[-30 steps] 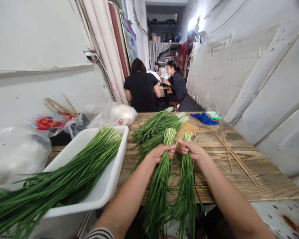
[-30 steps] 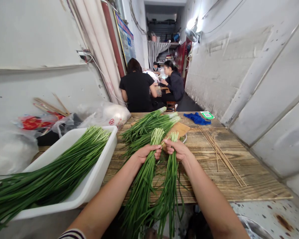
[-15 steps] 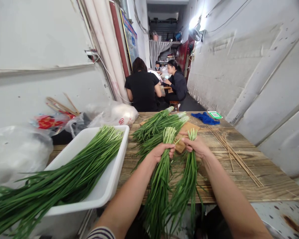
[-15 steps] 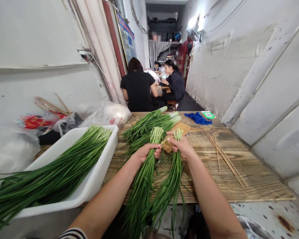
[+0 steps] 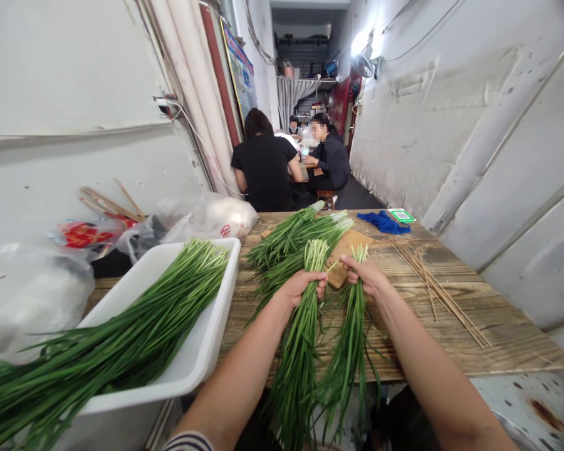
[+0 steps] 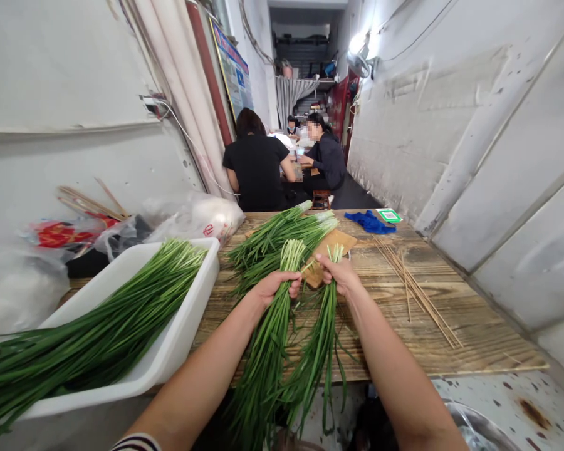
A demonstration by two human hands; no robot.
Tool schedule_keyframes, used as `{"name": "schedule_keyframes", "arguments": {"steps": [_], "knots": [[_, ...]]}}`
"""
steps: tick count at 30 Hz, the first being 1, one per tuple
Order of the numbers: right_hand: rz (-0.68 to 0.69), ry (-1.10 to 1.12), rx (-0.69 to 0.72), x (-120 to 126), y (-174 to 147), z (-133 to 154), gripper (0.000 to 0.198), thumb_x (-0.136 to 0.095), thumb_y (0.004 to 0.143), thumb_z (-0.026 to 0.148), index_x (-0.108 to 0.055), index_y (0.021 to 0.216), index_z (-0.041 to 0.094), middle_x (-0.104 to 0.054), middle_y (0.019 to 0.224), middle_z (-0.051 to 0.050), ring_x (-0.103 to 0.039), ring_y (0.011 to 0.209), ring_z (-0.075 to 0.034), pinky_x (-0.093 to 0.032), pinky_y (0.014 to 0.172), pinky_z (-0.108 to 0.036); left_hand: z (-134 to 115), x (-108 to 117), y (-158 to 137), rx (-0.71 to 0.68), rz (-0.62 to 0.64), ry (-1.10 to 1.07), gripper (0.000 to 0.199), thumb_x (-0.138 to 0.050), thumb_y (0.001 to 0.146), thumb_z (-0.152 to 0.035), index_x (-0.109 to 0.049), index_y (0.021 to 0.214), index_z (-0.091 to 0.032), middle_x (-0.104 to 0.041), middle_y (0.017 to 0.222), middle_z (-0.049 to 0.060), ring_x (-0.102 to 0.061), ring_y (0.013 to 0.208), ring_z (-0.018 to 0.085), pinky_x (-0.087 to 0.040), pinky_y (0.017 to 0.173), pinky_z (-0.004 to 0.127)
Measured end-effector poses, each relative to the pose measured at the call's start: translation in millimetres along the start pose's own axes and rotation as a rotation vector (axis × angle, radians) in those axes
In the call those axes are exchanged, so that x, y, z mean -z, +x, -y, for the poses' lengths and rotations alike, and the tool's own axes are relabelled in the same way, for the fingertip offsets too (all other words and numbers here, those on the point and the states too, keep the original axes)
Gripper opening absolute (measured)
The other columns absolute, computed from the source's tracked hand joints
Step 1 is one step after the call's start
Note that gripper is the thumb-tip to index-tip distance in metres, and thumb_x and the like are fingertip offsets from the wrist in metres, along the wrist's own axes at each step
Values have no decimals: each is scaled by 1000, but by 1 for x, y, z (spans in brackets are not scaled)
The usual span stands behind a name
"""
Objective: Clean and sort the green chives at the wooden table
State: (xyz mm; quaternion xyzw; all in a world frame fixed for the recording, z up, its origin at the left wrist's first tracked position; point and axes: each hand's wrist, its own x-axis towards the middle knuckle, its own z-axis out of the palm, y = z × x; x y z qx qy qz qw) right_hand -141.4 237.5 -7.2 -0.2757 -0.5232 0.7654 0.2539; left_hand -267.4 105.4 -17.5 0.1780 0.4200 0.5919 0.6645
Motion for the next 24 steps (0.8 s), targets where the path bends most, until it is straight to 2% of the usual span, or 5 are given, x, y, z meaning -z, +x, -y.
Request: {"name": "schedule_keyframes", "arguments": {"steps": [5, 9, 16, 18, 24], "knots": [[59, -42, -7, -4, 0, -7, 42, -85, 51, 39, -51, 57, 15, -47, 43, 6, -33, 31, -2, -26, 29, -16, 1, -1, -1, -38, -6, 38, 17, -69, 71, -19, -56, 69, -9, -48, 52, -2, -42, 40, 4, -35, 43, 17], [139, -109, -43, 0, -3, -2, 42, -83, 54, 43, -51, 54, 15, -40, 35, 8, -32, 30, -3, -28, 30, -17, 1, 0, -1, -44, -16, 39, 16, -70, 71, -18, -57, 69, -8, -47, 52, -3, -42, 40, 4, -35, 42, 17], [163, -174, -74, 8, -4, 6, 35, -82, 59, 35, -53, 57, 15, -47, 41, 5, -34, 31, -3, -29, 30, -17, 1, 2, 1, -42, 2, 46, 13, -67, 71, -15, -56, 67, -9, -47, 50, -3, -41, 39, 4, -33, 41, 17], [140, -133, -97, 13, 0, 8, 34, -81, 60, 32, -53, 57, 15, -48, 42, 5, -34, 31, -3, -29, 30, -17, 1, 3, 1, -44, 20, 49, 12, -65, 71, -15, -56, 67, -9, -46, 50, -3, -40, 39, 4, -33, 41, 17], [-45, 94, -116, 32, 13, 12, 33, -81, 62, 21, -49, 60, 15, -49, 48, 6, -30, 33, 1, -27, 29, -12, -1, 8, 2, -32, 42, 24, 15, -65, 71, -16, -53, 65, -10, -45, 51, -4, -41, 40, 4, -34, 43, 18]]}}
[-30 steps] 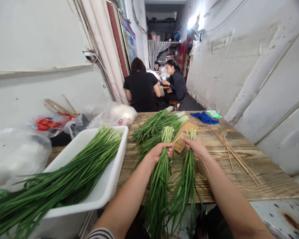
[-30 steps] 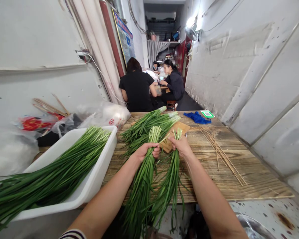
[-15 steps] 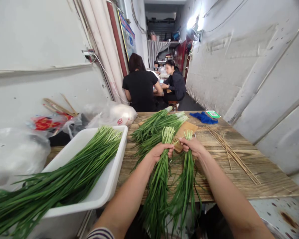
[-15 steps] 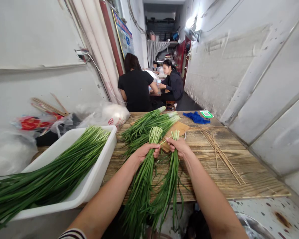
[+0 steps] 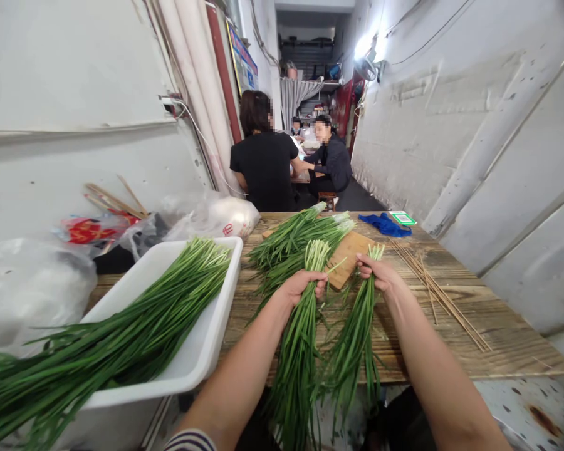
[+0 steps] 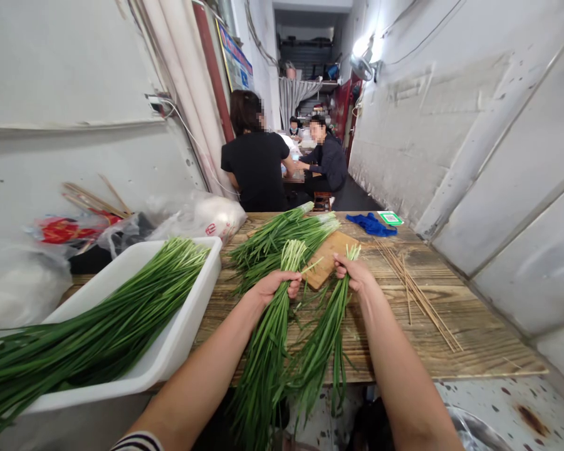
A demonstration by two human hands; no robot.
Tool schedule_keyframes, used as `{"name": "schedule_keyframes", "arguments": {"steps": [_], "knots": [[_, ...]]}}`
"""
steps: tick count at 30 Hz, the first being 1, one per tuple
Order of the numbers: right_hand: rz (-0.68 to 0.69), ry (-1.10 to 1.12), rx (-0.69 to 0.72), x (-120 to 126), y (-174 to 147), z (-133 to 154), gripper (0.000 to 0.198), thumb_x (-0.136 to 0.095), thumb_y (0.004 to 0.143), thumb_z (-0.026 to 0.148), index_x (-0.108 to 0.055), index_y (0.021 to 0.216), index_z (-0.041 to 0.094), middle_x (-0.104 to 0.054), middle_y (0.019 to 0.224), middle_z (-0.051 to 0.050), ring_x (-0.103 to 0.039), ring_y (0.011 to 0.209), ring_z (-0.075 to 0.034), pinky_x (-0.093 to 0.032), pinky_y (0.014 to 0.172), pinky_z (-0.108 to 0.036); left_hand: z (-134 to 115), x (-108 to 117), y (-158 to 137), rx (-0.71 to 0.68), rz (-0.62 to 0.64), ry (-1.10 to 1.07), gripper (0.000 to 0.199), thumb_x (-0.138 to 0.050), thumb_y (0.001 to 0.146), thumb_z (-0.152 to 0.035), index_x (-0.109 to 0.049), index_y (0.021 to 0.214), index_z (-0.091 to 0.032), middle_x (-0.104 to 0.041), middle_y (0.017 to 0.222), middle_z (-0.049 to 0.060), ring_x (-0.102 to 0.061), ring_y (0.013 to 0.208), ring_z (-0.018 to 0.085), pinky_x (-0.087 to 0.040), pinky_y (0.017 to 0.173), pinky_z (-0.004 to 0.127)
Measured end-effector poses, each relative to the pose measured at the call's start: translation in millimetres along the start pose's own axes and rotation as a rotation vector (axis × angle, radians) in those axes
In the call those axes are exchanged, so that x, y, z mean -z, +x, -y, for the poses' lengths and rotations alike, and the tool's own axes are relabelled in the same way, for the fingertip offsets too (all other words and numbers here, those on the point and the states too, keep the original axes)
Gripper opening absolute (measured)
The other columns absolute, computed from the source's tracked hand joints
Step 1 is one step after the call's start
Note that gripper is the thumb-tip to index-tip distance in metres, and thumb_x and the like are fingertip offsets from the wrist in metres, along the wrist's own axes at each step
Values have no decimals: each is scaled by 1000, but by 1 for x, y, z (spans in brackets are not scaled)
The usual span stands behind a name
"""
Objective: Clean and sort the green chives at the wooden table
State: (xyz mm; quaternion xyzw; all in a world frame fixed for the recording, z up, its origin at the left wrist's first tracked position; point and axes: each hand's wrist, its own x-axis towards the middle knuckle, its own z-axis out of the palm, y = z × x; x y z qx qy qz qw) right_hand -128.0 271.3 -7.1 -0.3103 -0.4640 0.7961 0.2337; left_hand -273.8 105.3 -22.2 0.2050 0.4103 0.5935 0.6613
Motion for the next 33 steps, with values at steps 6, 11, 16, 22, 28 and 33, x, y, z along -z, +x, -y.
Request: {"name": "schedule_keyframes", "arguments": {"steps": [6, 11, 16, 22, 28, 33], "knots": [[106, -34, 136, -11, -7, -5, 40, -86, 55, 28, -48, 65, 17, -40, 45, 10, -30, 34, 0, -27, 31, -14, -1, 2, 1, 26, -3, -16, 13, -61, 72, -15, -52, 64, -11, -44, 50, -4, -40, 40, 5, -32, 43, 18], [64, -146, 198, -26, -18, -7, 35, -77, 64, 43, -56, 71, 15, -46, 47, 7, -33, 32, -3, -26, 31, -18, -2, 3, 1, 43, -13, -11, 12, -60, 74, -16, -53, 66, -10, -43, 50, -4, -38, 38, 4, -31, 43, 18], [166, -277, 159, -28, -23, -9, 41, -80, 57, 31, -60, 90, 16, -43, 41, 11, -35, 32, -5, -27, 33, -18, -4, 5, -1, 56, 44, -55, 14, -60, 74, -16, -51, 65, -11, -39, 50, -5, -35, 39, 4, -29, 43, 18], [235, -435, 178, -24, -23, -9, 32, -78, 60, 37, -58, 72, 15, -45, 35, 8, -37, 30, -6, -29, 34, -19, -8, 5, -4, 50, 81, -101, 14, -56, 77, -13, -52, 63, -11, -35, 49, -6, -33, 40, 5, -29, 44, 18], [247, -229, 99, -24, -19, -9, 37, -82, 56, 36, -54, 69, 16, -41, 37, 10, -32, 32, -3, -26, 32, -16, -5, 5, -1, 58, 48, -52, 14, -55, 78, -13, -52, 65, -11, -38, 50, -5, -33, 40, 4, -30, 43, 17], [197, -17, 18, -16, -8, -4, 34, -83, 58, 31, -54, 68, 17, -41, 45, 9, -29, 34, -1, -24, 29, -15, -2, 5, 0, 48, 34, -25, 12, -58, 77, -14, -52, 66, -11, -41, 51, -4, -36, 40, 4, -32, 43, 18]]}}
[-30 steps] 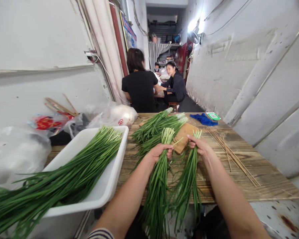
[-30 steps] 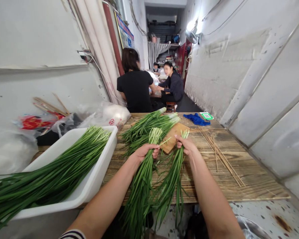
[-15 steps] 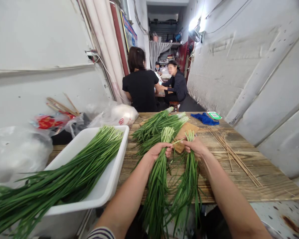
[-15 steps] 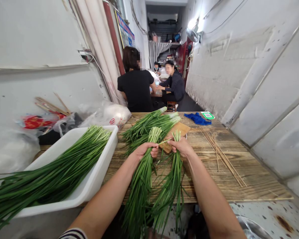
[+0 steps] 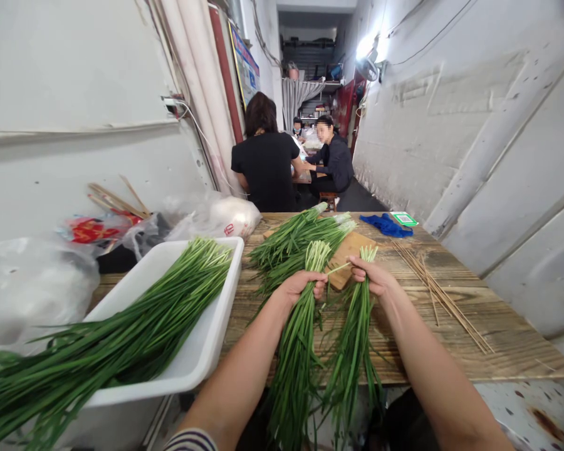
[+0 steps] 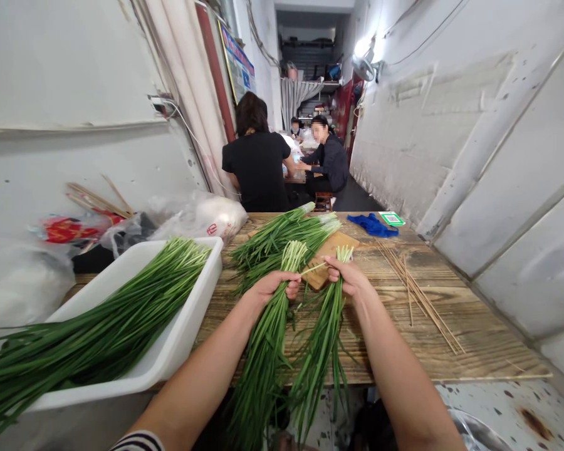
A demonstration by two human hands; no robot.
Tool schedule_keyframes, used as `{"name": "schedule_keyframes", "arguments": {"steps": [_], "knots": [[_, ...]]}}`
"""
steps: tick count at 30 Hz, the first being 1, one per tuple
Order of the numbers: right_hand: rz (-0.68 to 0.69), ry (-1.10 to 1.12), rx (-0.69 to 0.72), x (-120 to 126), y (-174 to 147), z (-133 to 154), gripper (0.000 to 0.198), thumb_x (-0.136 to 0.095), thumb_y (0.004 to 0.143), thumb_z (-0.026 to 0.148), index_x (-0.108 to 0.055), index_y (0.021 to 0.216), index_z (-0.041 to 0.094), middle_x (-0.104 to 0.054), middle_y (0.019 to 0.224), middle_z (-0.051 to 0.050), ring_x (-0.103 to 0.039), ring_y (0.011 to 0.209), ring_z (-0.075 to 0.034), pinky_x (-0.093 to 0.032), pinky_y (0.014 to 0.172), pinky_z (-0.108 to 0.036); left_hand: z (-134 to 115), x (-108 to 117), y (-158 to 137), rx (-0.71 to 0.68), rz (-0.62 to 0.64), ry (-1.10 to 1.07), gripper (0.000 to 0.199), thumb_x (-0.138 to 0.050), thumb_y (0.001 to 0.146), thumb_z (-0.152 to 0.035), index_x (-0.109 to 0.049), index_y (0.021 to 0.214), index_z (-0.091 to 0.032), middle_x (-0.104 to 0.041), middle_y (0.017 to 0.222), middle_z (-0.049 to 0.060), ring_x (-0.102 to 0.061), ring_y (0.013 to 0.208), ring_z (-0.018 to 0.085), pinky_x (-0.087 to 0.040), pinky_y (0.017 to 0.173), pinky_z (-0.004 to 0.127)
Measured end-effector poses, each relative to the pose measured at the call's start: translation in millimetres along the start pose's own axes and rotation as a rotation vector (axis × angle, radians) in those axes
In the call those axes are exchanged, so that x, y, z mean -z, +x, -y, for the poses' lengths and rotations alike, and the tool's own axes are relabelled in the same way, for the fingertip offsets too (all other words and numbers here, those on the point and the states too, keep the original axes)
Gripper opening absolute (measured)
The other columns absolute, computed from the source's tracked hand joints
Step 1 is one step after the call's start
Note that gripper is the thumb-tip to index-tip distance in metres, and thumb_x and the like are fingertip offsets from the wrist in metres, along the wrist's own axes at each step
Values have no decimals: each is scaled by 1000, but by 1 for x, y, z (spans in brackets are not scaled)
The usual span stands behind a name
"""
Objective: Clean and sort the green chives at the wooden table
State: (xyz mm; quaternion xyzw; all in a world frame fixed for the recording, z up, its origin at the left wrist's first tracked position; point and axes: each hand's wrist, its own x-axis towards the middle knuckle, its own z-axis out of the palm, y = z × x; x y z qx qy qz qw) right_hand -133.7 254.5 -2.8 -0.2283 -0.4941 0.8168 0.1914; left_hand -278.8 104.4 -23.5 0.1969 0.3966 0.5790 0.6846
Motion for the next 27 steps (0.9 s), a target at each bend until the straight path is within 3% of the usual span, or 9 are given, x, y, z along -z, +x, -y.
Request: {"name": "schedule_keyframes", "arguments": {"steps": [5, 11, 16, 20, 24, 27], "knots": [[-156, 2, 31, 3, 5, -3, 28, -74, 70, 35, -53, 68, 17, -55, 55, 2, -30, 32, -2, -26, 27, -17, -1, -1, 0, -14, -31, -18, 13, -61, 74, -15, -53, 65, -11, -41, 49, -5, -36, 39, 4, -32, 42, 17], [-265, -267, 123, -9, 0, -14, 31, -74, 63, 26, -45, 55, 19, -41, 35, 6, -33, 27, -5, -26, 26, -17, 2, -4, 2, -87, -155, 64, 11, -62, 73, -15, -57, 65, -9, -46, 49, -3, -40, 39, 5, -35, 42, 18], [-182, -350, 62, -19, -7, -15, 21, -68, 62, 22, -48, 57, 18, -38, 30, 8, -31, 26, -5, -25, 27, -16, 6, -9, 3, -126, -235, 135, 11, -66, 70, -16, -59, 66, -8, -49, 48, -2, -43, 38, 6, -35, 41, 18], [-120, -440, 88, -29, -11, -19, 29, -70, 64, 32, -49, 52, 18, -41, 30, 6, -33, 25, -5, -24, 27, -17, 8, -14, 2, -162, -260, 168, 12, -69, 68, -16, -60, 66, -8, -51, 49, -1, -44, 39, 6, -36, 41, 18], [-123, -400, 118, -32, -11, -22, 33, -74, 61, 35, -48, 50, 18, -41, 30, 6, -31, 25, -5, -24, 27, -18, 9, -15, 3, -175, -269, 202, 13, -69, 68, -17, -59, 64, -9, -51, 48, -1, -44, 38, 6, -36, 40, 19], [-41, -342, 74, -30, -11, -20, 34, -74, 61, 35, -47, 50, 18, -40, 29, 6, -32, 25, -5, -26, 28, -18, 10, -14, 3, -174, -261, 202, 15, -70, 67, -17, -58, 63, -9, -51, 49, -1, -44, 38, 6, -36, 41, 18]]}}
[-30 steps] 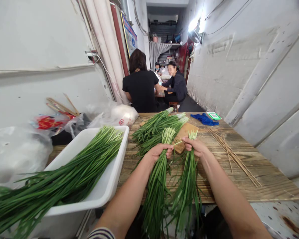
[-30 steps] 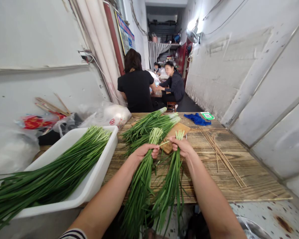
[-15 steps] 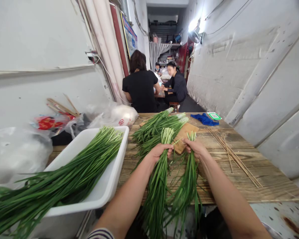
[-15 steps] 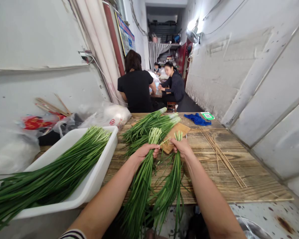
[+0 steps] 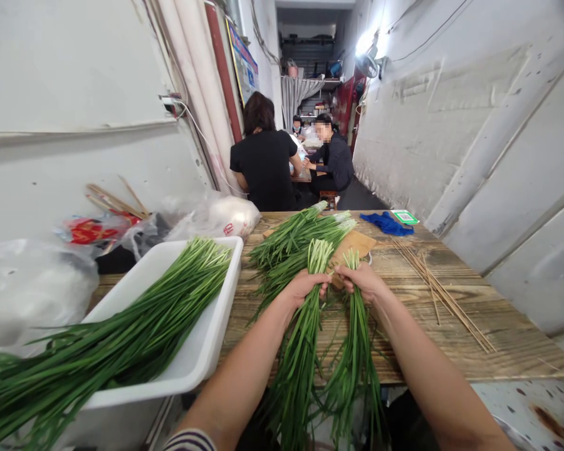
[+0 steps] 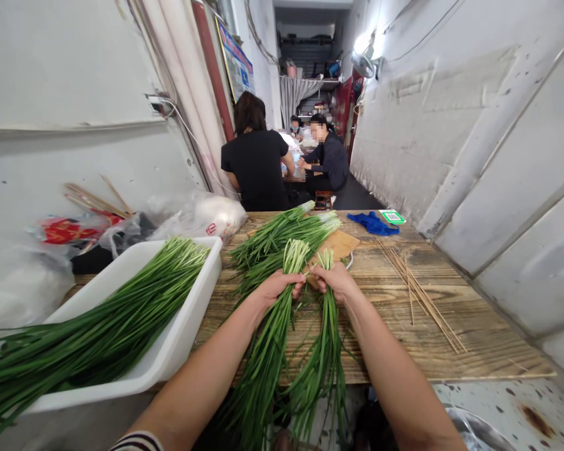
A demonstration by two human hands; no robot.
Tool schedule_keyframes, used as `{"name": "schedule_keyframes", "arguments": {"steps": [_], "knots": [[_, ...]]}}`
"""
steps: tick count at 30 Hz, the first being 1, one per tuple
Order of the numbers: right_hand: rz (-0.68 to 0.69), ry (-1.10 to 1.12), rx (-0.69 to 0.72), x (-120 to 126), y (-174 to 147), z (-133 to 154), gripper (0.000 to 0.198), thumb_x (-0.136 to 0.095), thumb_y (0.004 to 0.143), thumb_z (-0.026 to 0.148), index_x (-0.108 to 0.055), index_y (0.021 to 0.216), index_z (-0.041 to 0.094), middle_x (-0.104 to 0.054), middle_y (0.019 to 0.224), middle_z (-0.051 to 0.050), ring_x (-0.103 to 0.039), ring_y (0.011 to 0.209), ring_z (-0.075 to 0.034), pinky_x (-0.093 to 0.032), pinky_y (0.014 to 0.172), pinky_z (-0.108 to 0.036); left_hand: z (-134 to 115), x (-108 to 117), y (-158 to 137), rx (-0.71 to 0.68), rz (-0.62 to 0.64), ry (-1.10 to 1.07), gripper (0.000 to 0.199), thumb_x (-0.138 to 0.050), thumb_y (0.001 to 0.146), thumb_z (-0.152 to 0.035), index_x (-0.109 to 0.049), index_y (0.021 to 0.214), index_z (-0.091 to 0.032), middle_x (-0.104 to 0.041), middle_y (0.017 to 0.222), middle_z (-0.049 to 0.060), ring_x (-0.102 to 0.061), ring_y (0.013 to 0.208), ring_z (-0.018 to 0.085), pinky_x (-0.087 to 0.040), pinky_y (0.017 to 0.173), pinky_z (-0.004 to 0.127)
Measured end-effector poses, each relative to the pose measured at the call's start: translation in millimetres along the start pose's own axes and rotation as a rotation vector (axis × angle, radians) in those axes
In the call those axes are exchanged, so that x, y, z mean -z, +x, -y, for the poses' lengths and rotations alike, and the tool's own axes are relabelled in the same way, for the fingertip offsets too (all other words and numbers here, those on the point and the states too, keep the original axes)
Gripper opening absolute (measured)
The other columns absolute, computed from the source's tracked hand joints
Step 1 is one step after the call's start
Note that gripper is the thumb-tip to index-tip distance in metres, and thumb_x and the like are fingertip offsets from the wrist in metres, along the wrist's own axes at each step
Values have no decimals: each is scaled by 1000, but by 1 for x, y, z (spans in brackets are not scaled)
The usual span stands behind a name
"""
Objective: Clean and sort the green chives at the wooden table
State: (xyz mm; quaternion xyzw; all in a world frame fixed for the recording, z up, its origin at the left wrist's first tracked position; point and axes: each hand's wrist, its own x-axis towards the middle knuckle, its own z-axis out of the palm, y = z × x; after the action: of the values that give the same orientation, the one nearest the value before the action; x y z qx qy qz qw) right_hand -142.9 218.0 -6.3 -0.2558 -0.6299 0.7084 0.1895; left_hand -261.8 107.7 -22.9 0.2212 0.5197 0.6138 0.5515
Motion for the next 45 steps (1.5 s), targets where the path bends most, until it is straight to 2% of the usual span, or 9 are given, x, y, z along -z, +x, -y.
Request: {"name": "schedule_keyframes", "arguments": {"steps": [7, 18, 22, 26, 33, 39, 43, 45], "knots": [[130, 34, 19, 4, -3, 6, 31, -71, 64, 40, -51, 56, 17, -40, 31, 7, -32, 27, -5, -27, 31, -18, -4, 3, -1, 38, 93, -95, 12, -68, 68, -17, -60, 68, -7, -49, 49, -1, -42, 39, 5, -33, 41, 17], [134, 37, 29, 5, -6, 10, 28, -69, 66, 36, -52, 56, 17, -41, 31, 6, -32, 28, -5, -27, 31, -18, -7, 10, -2, 144, 324, -269, 15, -61, 75, -17, -53, 65, -10, -39, 51, -4, -36, 41, 4, -31, 45, 18], [137, 31, 18, 5, -5, 10, 22, -70, 63, 30, -53, 57, 17, -41, 32, 7, -31, 28, -5, -27, 31, -18, -8, 10, -2, 166, 335, -272, 15, -59, 77, -16, -52, 65, -11, -38, 51, -4, -35, 41, 4, -30, 45, 18], [68, 24, -2, 5, -4, 9, 16, -65, 61, 25, -53, 54, 16, -41, 32, 7, -30, 27, -4, -26, 30, -18, -7, 10, -1, 166, 331, -250, 13, -58, 77, -16, -54, 66, -10, -40, 51, -4, -36, 41, 5, -31, 45, 19], [-31, 75, -70, 6, -1, 10, 18, -61, 58, 18, -48, 46, 18, -39, 31, 6, -30, 27, -4, -25, 29, -18, -5, 11, 1, 186, 310, -246, 12, -57, 78, -15, -54, 67, -10, -41, 51, -4, -37, 41, 5, -32, 44, 19], [10, 312, -145, 24, 11, 7, 9, -62, 61, 15, -53, 57, 15, -47, 42, 6, -27, 30, -1, -24, 28, -14, -6, 12, 0, 169, 313, -261, 13, -62, 73, -16, -53, 66, -10, -41, 51, -4, -38, 41, 5, -32, 44, 19], [52, 558, -78, 47, 21, 8, 14, -65, 66, 13, -51, 65, 16, -51, 53, 6, -26, 32, 1, -27, 28, -10, -6, 13, 0, 163, 312, -260, 13, -62, 73, -16, -53, 66, -10, -40, 51, -4, -38, 41, 5, -31, 45, 19], [31, 627, -51, 55, 24, 8, 17, -65, 69, 12, -49, 67, 17, -51, 55, 6, -27, 32, 2, -27, 28, -8, -6, 13, 0, 155, 312, -259, 13, -61, 74, -16, -52, 66, -11, -40, 51, -5, -38, 42, 5, -31, 45, 19]]}}
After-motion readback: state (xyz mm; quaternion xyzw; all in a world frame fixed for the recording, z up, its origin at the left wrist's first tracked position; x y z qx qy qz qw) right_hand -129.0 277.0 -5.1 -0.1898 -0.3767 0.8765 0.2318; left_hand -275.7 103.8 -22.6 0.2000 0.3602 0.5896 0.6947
